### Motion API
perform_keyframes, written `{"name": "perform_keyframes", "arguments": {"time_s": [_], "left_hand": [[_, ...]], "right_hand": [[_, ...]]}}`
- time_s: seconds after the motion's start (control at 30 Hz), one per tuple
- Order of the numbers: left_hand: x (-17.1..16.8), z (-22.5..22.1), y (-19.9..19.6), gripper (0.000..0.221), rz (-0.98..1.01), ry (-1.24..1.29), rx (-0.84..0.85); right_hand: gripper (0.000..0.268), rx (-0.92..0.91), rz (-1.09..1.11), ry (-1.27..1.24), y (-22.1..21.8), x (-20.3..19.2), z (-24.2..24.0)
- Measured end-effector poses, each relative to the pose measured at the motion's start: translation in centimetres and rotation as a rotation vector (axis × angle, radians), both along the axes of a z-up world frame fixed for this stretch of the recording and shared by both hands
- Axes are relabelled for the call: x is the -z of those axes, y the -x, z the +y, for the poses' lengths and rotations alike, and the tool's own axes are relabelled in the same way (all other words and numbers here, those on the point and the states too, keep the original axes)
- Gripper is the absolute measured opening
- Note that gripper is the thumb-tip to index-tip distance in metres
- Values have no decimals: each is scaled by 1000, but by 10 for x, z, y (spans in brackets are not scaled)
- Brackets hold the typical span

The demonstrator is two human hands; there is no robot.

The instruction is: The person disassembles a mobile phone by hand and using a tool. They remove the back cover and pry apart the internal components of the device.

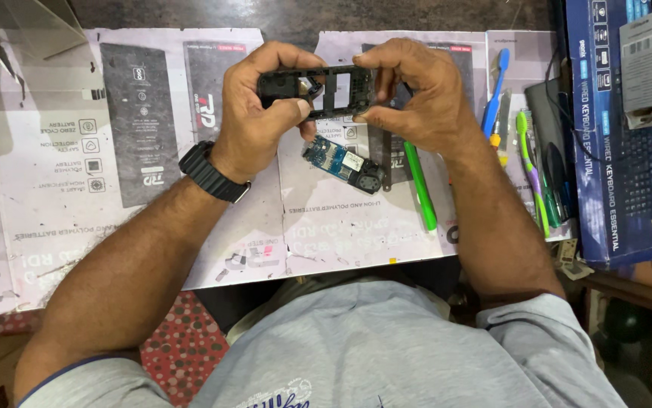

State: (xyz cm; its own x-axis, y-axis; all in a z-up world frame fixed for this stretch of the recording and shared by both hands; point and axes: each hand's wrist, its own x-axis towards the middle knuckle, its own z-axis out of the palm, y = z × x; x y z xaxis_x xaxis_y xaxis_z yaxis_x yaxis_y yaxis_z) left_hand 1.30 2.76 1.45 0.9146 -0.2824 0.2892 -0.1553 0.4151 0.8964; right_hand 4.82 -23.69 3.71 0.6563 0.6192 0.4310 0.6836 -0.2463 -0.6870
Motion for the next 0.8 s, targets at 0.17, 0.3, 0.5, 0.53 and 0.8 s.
{"name": "perform_keyframes", "arguments": {"time_s": [0.17, 0.3, 0.5, 0.53, 0.8], "left_hand": [[0, 0, -1, 34, -10, -15, -4], [0, 1, 1, 38, -6, -35, -5], [15, 3, 3, 49, -111, 75, 107], [20, 4, 2, 39, -139, -1, 79], [28, 5, 0, 24, -134, -151, 19]], "right_hand": [[61, -1, 40, -36, 3, 0, 1], [60, 13, 52, -31, 4, 3, 1], [62, 25, 172, -58, 4, 13, -7], [53, -9, 172, -88, 3, 15, -9], [23, 35, 140, 27, 16, 2, -3]]}}
